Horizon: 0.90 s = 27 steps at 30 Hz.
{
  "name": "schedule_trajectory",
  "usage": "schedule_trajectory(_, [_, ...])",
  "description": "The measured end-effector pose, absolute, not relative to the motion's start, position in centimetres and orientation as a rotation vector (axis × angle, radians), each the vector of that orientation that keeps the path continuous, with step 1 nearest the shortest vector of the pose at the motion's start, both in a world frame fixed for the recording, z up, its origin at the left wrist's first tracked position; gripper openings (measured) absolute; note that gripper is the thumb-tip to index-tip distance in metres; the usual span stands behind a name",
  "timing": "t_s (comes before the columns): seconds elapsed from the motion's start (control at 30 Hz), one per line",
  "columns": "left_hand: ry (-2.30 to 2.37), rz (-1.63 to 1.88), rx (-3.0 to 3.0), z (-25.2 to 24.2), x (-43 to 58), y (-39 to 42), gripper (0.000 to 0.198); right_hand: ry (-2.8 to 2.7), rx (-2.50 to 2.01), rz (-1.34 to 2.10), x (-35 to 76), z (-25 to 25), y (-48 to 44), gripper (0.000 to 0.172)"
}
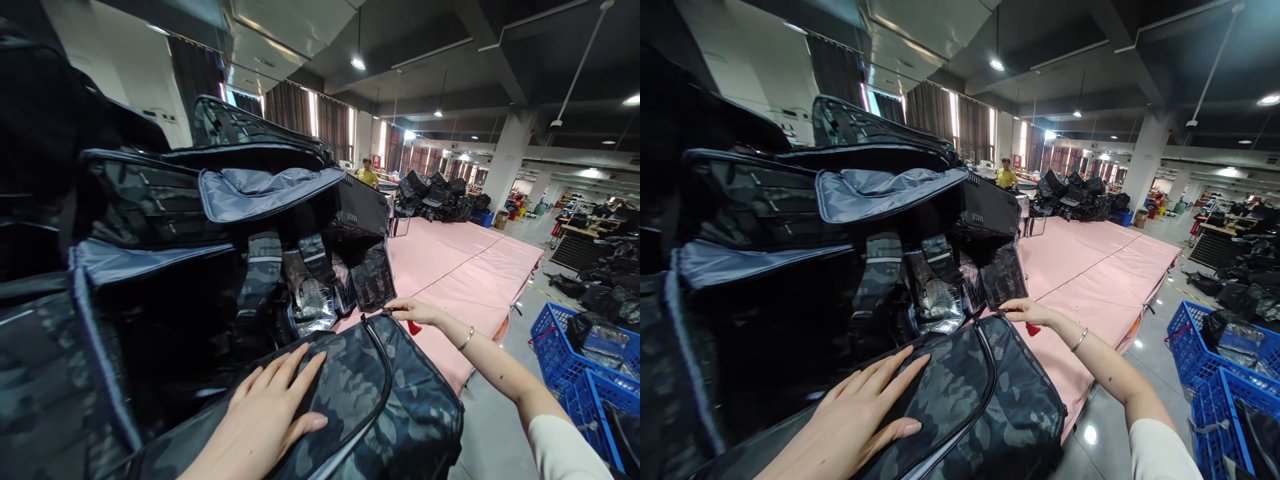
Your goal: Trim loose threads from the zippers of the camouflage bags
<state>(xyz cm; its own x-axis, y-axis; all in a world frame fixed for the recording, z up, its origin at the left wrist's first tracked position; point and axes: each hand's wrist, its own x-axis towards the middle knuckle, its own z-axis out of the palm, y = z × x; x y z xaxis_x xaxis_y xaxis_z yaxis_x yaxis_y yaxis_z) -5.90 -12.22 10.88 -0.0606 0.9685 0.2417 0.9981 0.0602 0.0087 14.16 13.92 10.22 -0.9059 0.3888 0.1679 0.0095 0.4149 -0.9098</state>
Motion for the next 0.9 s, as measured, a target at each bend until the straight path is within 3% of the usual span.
schedule_trajectory(0.2, [-2.075, -0.327, -2.004, 9.1, -6.6, -12.0, 0.067, -1.690, -0.663, 1.558, 11.4, 8.1, 12.0, 0.047])
schedule_trajectory(0.43, [-2.140, -0.280, -1.967, 9.8, -6.5, -12.5, 0.068, -1.363, -0.757, 1.424, 8.5, 7.9, 10.0, 0.043])
schedule_trajectory(0.6, [-2.254, -0.182, -1.964, 11.3, -5.5, -12.6, 0.066, -1.174, -0.660, 1.413, 11.7, 12.8, 10.6, 0.045])
schedule_trajectory(0.67, [-2.277, -0.166, -1.960, 11.6, -5.2, -12.4, 0.064, -1.005, -0.422, 1.348, 14.4, 15.9, 11.3, 0.044])
schedule_trajectory(0.77, [-2.286, -0.144, -1.990, 12.5, -4.8, -12.0, 0.064, -1.149, -0.315, 1.253, 17.4, 18.6, 11.3, 0.046])
schedule_trajectory(0.9, [-2.226, -0.116, -2.091, 15.1, -4.4, -10.1, 0.044, -1.660, -0.567, 1.278, 17.7, 16.3, 10.0, 0.053])
